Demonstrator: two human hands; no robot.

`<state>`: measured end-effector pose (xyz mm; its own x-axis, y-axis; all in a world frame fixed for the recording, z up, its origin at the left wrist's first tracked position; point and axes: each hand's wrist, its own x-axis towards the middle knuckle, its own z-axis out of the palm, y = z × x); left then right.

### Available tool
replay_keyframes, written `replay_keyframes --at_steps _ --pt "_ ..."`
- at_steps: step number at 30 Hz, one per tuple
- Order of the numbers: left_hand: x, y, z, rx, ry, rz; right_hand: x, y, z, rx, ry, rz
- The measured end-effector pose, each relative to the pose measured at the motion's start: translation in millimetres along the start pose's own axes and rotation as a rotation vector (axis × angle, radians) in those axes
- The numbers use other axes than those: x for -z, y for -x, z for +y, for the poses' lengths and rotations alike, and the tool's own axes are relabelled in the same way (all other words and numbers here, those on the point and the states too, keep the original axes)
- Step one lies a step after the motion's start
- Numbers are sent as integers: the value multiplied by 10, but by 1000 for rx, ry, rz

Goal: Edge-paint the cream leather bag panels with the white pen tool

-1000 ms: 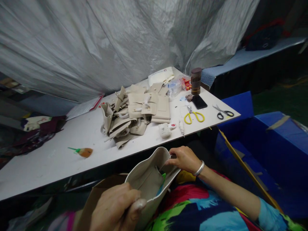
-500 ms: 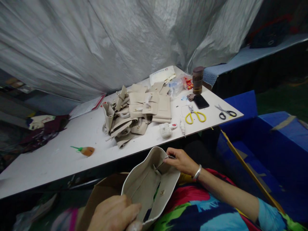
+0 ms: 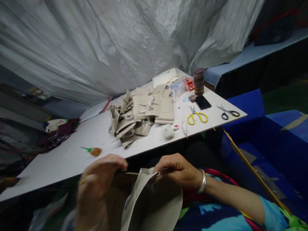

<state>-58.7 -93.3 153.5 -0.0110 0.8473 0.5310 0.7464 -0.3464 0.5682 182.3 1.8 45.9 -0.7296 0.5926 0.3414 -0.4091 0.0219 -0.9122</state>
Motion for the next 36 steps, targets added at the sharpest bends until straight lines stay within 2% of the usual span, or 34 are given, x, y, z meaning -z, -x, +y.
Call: replay_keyframes --at_steps 2,3,5,6,10,15,22,30,36 --pt "-274 -150 -53 192 362 -285 3 -8 -1 54 113 18" --pt "-414 -202 -65 272 463 -428 15 -13 15 67 169 41" --pt "-657 -251 -61 371 522 -592 54 -15 64 75 293 118" --pt "-752 -251 -50 396 513 -621 78 -8 89 72 365 167" --pt "-974 -140 -14 440 352 -623 160 47 155 1 564 346" --pt "-1141 46 -64 516 341 -531 208 87 226 -55 640 459" --pt "-1337 106 -52 530 269 -447 230 139 340 -109 517 423" --pt "-1374 11 -103 671 339 -348 285 178 354 -127 448 383" --pt "-1459 24 -223 704 382 -311 315 173 412 -207 329 394"
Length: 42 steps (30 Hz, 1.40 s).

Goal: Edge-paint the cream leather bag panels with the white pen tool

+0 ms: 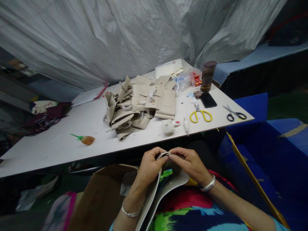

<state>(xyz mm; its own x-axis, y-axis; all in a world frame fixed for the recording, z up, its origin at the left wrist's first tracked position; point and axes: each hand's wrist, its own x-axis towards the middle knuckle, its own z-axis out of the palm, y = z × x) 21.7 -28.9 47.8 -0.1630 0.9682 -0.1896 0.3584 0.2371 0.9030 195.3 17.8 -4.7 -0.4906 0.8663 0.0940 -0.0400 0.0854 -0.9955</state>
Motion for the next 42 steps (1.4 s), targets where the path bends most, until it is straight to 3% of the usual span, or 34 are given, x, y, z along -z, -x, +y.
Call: replay_keyframes --at_steps 9,13,22,30,33,38,40,42 --pt "-66 -85 -12 36 13 -66 -30 -64 27 -137 7 57" --pt "-71 -116 -84 91 146 -144 -17 -120 72 -186 -62 57" --pt "-139 -253 -314 187 320 -86 64 -227 205 162 245 -11" --pt "-219 -354 -411 256 446 11 181 -299 361 223 242 -58" --pt "-232 -402 -497 290 509 38 314 -357 441 207 233 21" --pt "-187 -499 -686 378 584 45 774 -540 676 216 410 323" --pt "-170 -534 -726 422 628 20 991 -645 793 250 597 343" --pt "-163 -560 -731 452 660 8 1172 -771 887 290 822 269"
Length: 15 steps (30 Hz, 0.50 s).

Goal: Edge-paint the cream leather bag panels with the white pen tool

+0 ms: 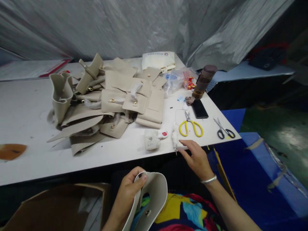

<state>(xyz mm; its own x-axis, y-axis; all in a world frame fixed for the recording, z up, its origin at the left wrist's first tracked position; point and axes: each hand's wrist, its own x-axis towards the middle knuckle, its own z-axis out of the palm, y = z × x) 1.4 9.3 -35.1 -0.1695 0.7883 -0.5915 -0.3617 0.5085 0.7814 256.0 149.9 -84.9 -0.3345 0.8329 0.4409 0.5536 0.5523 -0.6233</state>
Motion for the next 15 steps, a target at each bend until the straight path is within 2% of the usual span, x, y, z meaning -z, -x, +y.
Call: replay_keyframes --at_steps 4,7,10,15 --pt "-40 -16 44 37 18 -1 -11 -263 206 144 279 -135" --pt "-68 -31 73 48 14 -1 -6 -408 223 218 325 -273" --pt "-59 -56 75 39 11 -9 3 -430 250 263 319 -389" --pt "-1 -113 19 74 42 -9 -19 -337 296 258 334 -398"
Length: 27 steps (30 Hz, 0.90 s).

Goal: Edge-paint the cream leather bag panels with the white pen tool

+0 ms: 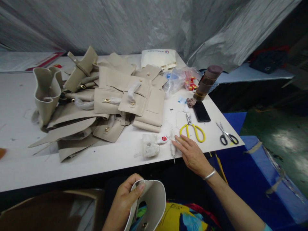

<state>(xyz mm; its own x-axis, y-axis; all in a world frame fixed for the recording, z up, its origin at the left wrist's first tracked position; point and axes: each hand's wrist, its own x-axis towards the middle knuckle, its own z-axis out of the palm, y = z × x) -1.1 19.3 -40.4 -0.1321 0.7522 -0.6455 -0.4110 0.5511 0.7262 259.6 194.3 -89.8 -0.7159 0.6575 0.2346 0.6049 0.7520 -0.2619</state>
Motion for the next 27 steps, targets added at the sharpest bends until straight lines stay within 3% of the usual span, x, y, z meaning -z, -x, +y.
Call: replay_keyframes --at_steps 7,9,14,19,23,27 --pt "6 -70 -17 -25 -36 10 79 -7 -105 27 -54 -129" --pt "-11 -67 -6 -34 -44 -5 45 23 -92 49 -78 -108" --pt "-66 -31 26 -48 -24 -14 -216 161 -87 122 -162 102" --pt "-87 1 52 -62 -37 -12 -404 298 -140 55 -234 278" --pt "-67 11 60 -88 -41 8 -331 366 -219 -48 -235 468" --pt "-44 8 54 -90 -35 18 -84 304 -435 -190 -496 646"
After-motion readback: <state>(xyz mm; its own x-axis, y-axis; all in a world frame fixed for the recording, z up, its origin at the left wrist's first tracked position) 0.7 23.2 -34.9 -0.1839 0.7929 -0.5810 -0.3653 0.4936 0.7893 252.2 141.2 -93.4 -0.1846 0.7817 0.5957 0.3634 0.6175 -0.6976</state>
